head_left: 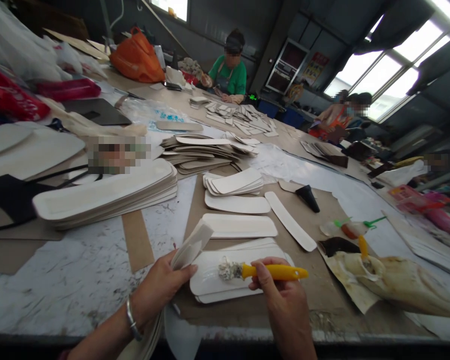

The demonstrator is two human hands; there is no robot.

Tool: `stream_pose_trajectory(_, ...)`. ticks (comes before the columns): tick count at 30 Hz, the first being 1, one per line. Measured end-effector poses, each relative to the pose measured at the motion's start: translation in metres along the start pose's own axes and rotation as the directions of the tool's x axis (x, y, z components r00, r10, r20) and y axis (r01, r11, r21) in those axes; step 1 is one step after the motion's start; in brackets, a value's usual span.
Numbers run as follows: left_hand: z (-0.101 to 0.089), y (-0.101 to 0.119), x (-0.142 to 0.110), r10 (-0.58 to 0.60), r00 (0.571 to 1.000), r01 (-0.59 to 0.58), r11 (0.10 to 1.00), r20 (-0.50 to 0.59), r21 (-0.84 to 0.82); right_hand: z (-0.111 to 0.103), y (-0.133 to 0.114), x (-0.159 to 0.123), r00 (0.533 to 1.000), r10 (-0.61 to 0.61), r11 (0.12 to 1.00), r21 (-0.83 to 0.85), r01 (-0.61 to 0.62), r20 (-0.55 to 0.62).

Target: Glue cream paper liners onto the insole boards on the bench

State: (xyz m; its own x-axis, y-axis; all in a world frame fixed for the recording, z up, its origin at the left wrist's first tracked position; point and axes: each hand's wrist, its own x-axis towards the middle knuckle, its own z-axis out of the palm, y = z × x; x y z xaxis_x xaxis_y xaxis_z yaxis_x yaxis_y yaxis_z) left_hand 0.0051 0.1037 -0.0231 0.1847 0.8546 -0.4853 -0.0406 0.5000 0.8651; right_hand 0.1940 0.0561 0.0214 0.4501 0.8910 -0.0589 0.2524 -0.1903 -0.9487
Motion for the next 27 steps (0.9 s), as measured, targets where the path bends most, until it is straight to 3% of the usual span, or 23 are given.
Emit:
stream_pose_trajectory(3,-0.001,-0.002,0.0,0.027,1.0,-0.027,0.998,0.002,0.064,0.0,0.007,-0.001,1.0,-0.023,1.0,0.002,0.024,-0.006)
stream_pose_trajectory(7,-0.003,-0.002,-0.004,0.021,1.0,-0.018,0.993,-0.018,0.12,-0.027,0.026,0.01,0.977,-0.191,0.936,-0.318,0.152,-0.096)
stream_pose_trajectory(12,-0.006,-0.012,-0.001,0.014,1.0,-0.014,0.994,-0.003,0.109,-0.068,0.034,0.026,0.872,-0.462,0.745,-0.604,0.283,-0.16)
stream_pose_trajectory(16,-0.003,-0.015,0.001,0.027,0.997,-0.022,0.997,-0.076,0.069,-0.075,0.024,0.024,0.8,-0.576,0.672,-0.654,0.346,-0.169)
stream_pose_trajectory(18,-0.001,-0.01,0.0,0.036,0.997,-0.031,0.997,-0.069,0.069,-0.068,0.015,0.017,0.796,-0.578,0.697,-0.616,0.369,-0.178)
stream_pose_trajectory(19,-0.001,-0.007,-0.001,0.033,0.998,-0.029,0.997,-0.05,0.075,-0.062,0.012,0.012,0.817,-0.547,0.737,-0.567,0.367,-0.182)
stream_pose_trajectory(23,-0.003,0.001,-0.003,0.008,1.0,-0.008,0.994,0.002,0.113,-0.019,0.002,-0.011,0.966,-0.233,0.967,-0.134,0.217,-0.115)
stream_pose_trajectory(25,-0.005,-0.003,-0.003,0.015,0.999,-0.019,0.993,0.036,0.115,0.005,0.003,-0.02,0.994,-0.105,0.99,0.088,0.107,-0.031)
stream_pose_trajectory(27,-0.006,-0.009,-0.005,0.036,0.997,-0.044,0.991,0.07,0.124,0.019,0.008,-0.023,0.998,-0.059,0.979,0.195,0.054,0.022)
